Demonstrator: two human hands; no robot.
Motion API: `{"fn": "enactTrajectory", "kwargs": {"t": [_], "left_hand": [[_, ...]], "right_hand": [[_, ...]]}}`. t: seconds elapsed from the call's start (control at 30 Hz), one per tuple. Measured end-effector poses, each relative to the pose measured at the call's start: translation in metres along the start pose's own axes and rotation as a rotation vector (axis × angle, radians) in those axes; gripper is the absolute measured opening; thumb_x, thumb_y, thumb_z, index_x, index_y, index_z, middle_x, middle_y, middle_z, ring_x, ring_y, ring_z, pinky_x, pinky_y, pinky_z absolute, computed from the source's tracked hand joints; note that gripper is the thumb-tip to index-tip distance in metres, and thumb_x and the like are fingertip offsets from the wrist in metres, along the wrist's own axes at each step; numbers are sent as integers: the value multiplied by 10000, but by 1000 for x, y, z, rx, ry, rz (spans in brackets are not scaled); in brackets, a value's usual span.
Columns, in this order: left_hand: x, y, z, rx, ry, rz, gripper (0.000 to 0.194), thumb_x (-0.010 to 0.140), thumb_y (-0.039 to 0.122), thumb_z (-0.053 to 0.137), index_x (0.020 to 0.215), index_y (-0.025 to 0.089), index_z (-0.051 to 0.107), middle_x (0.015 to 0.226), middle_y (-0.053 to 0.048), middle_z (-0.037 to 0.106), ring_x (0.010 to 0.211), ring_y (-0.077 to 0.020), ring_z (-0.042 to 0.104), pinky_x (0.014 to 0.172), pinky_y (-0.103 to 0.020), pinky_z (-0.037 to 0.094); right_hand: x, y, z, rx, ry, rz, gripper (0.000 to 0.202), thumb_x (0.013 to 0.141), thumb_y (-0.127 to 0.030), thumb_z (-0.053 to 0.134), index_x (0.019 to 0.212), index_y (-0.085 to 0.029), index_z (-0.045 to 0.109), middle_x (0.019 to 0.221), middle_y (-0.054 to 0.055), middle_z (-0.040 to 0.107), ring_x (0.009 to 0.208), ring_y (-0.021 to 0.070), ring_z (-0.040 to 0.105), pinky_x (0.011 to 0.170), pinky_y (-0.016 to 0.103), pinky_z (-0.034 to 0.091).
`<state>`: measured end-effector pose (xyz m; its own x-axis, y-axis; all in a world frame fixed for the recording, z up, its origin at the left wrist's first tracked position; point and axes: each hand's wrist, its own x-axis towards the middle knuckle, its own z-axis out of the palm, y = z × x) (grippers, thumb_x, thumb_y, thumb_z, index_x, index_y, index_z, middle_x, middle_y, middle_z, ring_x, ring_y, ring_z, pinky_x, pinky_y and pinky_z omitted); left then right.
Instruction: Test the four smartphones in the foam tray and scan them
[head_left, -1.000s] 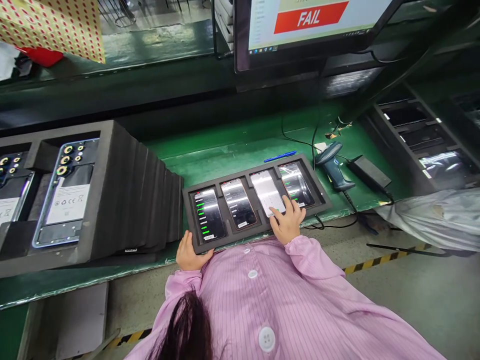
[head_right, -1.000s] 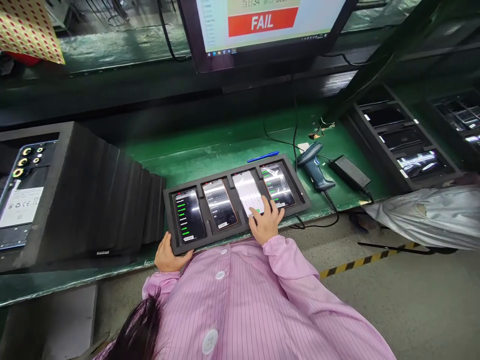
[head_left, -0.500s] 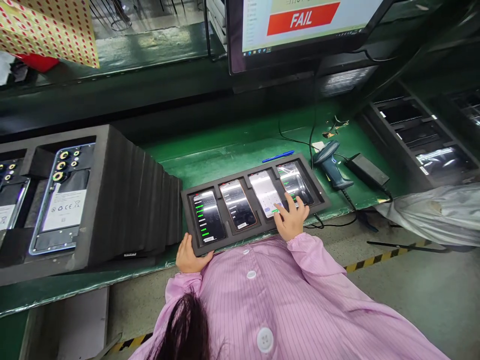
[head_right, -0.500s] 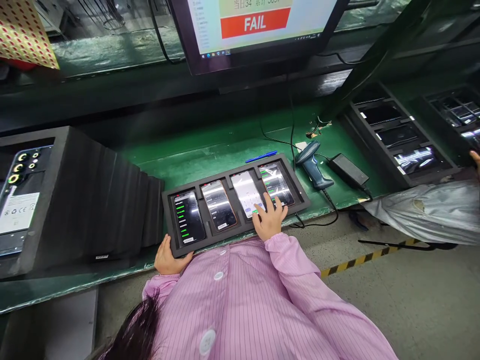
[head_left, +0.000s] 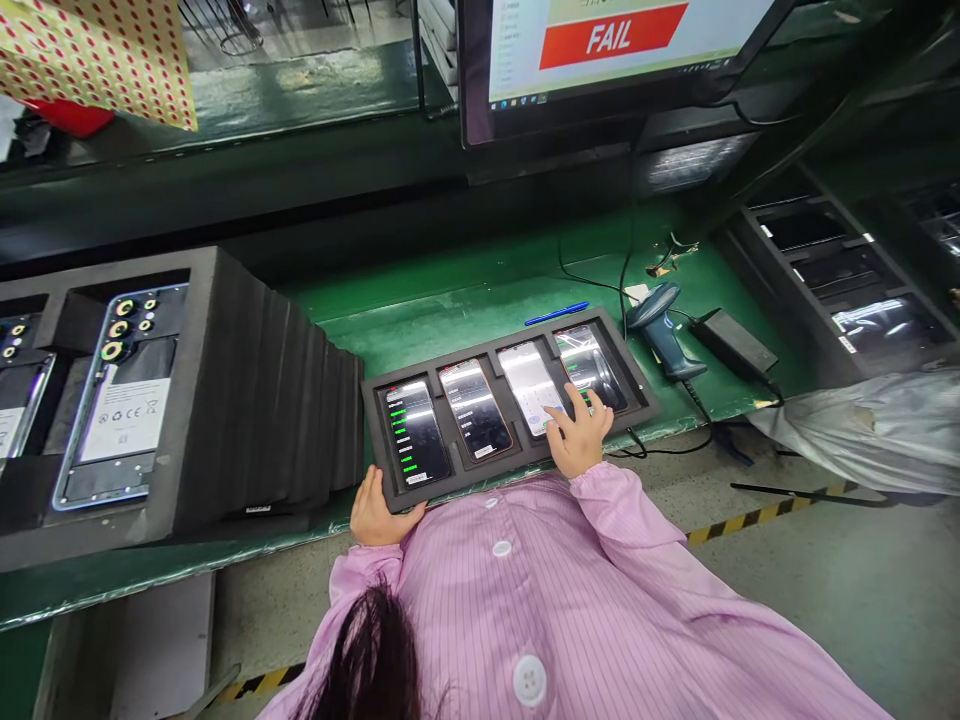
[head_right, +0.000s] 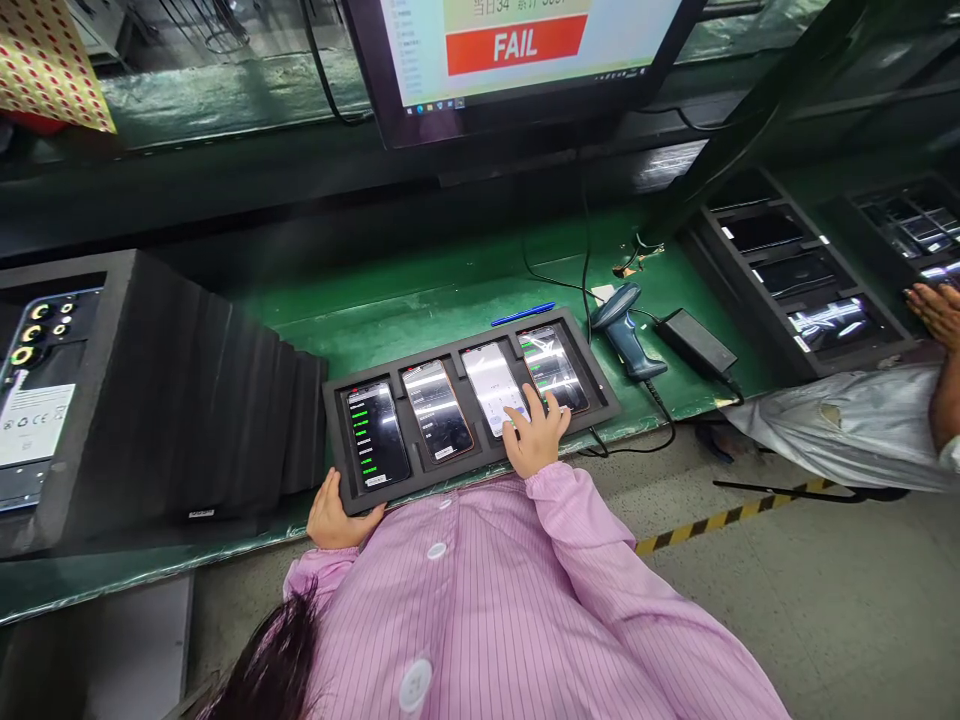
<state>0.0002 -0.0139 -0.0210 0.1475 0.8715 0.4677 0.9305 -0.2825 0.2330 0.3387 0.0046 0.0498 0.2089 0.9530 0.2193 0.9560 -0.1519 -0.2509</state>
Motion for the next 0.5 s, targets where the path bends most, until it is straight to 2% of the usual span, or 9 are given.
{"fn": "enactTrajectory", "kwargs": {"t": [0.13,0.3,0.4,0.5], "left_hand": [[-1,-1,1,-18,-13,-14,894,553,523,687,1288,108,394,1161,-193,582,983,-307,605,822,-403,478],[-4,-3,3,-46,-39,-84,833,539,543,680,1223,122,459,1158,-182,585,989,-311,604,834,-411,476],[-4,-3,3,-62,-32,-75,837,534,537,689,1224,124,457,1154,-183,586,989,-310,605,830,-410,479],[-3,-3,3,-59,-16,-44,877,533,524,699,1263,124,424,1160,-189,581,980,-311,605,823,-412,479]], "right_hand": [[4,-12,-1,-12,-53,22,238,818,-279,462,888,-250,688,1345,75,438,1216,370,306,913,678,217],[2,-19,-1,39,-127,-46,245,807,-292,479,932,-266,688,1362,63,423,1242,378,268,932,685,177],[0,-12,1,43,-55,1,243,807,-283,472,914,-255,688,1340,71,443,1233,371,286,930,677,191],[-1,-4,2,-9,47,116,250,820,-283,450,872,-219,686,1309,101,471,1200,378,328,897,683,224]]}}
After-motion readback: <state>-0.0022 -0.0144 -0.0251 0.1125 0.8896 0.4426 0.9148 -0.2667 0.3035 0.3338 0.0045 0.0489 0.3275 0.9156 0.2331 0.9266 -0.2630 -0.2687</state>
